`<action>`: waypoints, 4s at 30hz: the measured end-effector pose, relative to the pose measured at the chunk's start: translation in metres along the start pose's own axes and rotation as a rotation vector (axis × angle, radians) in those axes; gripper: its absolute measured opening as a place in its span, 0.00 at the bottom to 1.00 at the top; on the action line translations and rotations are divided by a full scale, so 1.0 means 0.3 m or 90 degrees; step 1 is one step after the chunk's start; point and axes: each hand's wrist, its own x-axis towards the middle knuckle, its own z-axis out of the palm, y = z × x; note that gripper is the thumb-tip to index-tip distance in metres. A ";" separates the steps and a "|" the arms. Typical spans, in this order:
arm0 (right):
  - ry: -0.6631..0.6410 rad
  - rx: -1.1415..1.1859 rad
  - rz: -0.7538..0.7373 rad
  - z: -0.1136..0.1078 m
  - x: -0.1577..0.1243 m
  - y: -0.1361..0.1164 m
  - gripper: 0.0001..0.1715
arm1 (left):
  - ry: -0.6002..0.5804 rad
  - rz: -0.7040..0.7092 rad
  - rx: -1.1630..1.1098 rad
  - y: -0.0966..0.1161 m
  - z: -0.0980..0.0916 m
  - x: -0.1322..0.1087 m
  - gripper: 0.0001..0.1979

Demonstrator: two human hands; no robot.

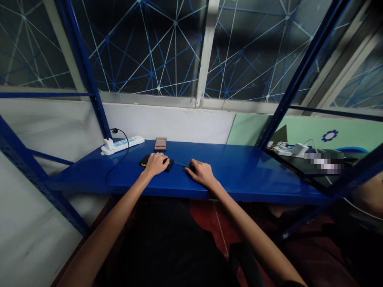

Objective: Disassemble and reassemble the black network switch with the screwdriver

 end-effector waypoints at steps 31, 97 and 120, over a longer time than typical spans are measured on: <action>0.014 0.020 0.025 -0.004 -0.001 -0.001 0.22 | 0.002 0.000 -0.006 0.000 -0.004 -0.003 0.20; 0.019 0.001 0.027 0.013 0.004 0.024 0.19 | -0.010 -0.011 -0.025 0.008 -0.015 -0.001 0.20; 0.090 0.064 0.022 0.001 -0.005 0.001 0.26 | 0.150 0.094 -0.099 0.031 -0.042 -0.009 0.17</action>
